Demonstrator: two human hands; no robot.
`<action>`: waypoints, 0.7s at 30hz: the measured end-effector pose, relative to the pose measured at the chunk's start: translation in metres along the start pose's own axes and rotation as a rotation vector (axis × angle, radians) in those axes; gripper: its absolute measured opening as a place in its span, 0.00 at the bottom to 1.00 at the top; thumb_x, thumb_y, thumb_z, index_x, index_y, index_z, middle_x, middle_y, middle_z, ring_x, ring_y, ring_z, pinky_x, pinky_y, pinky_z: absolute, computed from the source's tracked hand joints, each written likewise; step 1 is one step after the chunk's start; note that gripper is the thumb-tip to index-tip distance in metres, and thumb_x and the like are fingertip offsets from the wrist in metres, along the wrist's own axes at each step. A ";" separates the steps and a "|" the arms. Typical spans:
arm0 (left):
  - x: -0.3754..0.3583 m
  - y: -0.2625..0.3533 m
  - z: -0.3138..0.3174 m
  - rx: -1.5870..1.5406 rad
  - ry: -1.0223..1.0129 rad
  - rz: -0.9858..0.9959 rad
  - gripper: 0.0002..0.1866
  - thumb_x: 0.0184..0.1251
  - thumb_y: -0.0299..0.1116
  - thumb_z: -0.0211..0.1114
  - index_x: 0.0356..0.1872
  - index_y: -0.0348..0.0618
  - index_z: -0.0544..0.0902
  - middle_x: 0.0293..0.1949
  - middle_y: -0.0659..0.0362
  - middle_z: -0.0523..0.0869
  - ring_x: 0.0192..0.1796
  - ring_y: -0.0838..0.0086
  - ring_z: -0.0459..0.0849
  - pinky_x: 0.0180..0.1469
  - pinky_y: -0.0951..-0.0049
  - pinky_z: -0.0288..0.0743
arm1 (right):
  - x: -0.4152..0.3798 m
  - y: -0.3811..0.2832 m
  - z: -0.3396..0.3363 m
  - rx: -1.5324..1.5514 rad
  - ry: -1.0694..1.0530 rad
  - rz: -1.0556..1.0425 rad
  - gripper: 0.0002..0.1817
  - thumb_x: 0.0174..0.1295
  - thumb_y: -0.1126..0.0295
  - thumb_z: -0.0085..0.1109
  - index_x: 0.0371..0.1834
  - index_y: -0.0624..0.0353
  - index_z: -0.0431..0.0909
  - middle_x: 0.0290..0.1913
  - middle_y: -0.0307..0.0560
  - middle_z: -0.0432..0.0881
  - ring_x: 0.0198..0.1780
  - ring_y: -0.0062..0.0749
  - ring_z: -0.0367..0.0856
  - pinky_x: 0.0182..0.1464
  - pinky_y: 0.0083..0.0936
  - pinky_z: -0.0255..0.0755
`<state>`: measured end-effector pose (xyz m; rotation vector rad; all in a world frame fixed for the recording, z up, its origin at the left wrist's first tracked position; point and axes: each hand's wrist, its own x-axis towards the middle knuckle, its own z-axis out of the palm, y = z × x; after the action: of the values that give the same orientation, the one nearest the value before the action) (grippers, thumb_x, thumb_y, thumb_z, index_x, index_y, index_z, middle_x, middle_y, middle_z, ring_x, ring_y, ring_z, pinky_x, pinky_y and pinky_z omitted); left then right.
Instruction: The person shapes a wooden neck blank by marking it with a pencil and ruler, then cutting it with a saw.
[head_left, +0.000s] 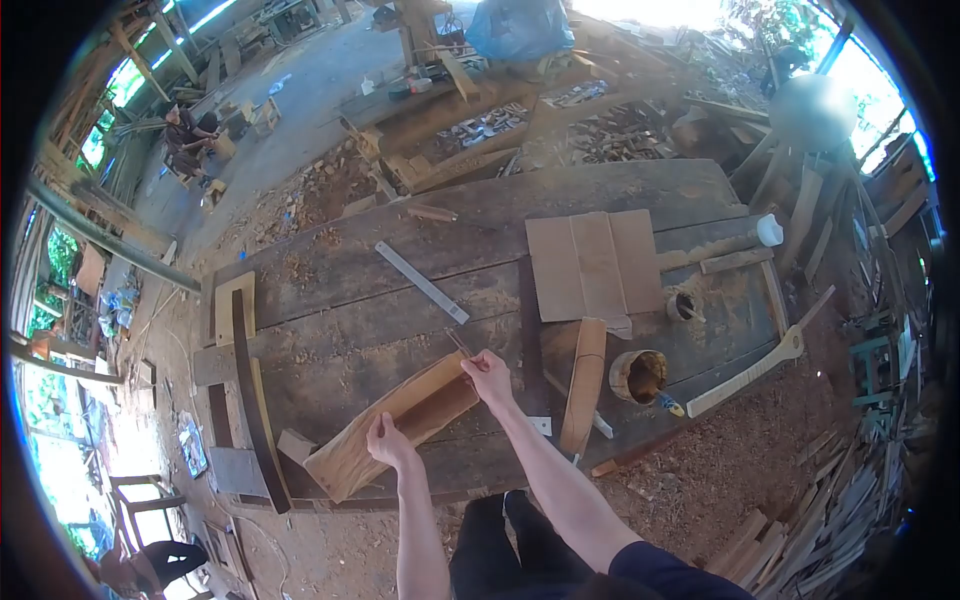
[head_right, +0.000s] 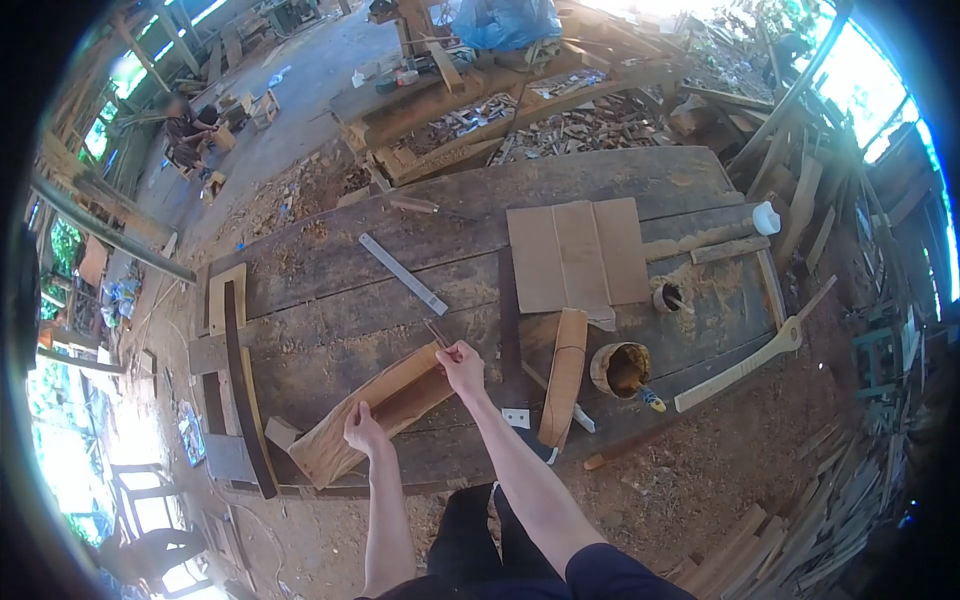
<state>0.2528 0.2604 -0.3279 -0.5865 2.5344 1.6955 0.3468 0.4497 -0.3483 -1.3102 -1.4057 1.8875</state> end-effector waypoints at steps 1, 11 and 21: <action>-0.001 0.002 0.001 0.050 0.014 0.039 0.13 0.71 0.28 0.76 0.51 0.31 0.91 0.45 0.52 0.94 0.44 0.68 0.89 0.50 0.65 0.83 | 0.001 -0.001 0.000 -0.007 -0.008 0.013 0.09 0.72 0.69 0.71 0.39 0.62 0.81 0.35 0.42 0.89 0.35 0.22 0.88 0.38 0.22 0.82; 0.005 0.007 0.002 0.046 -0.017 0.019 0.11 0.70 0.24 0.75 0.51 0.31 0.91 0.48 0.49 0.92 0.49 0.65 0.89 0.53 0.64 0.83 | -0.004 -0.024 0.002 -0.150 0.016 -0.012 0.14 0.72 0.66 0.71 0.55 0.62 0.85 0.41 0.44 0.90 0.35 0.22 0.88 0.38 0.24 0.82; 0.011 0.031 -0.009 0.224 -0.118 -0.080 0.12 0.67 0.23 0.77 0.49 0.30 0.91 0.43 0.48 0.94 0.44 0.64 0.91 0.50 0.64 0.84 | 0.009 -0.017 0.000 -0.106 -0.097 0.181 0.21 0.73 0.65 0.70 0.62 0.70 0.84 0.46 0.47 0.91 0.41 0.27 0.90 0.45 0.25 0.84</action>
<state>0.2334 0.2596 -0.2992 -0.5462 2.5326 1.3534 0.3401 0.4636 -0.3366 -1.4580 -1.4984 2.0425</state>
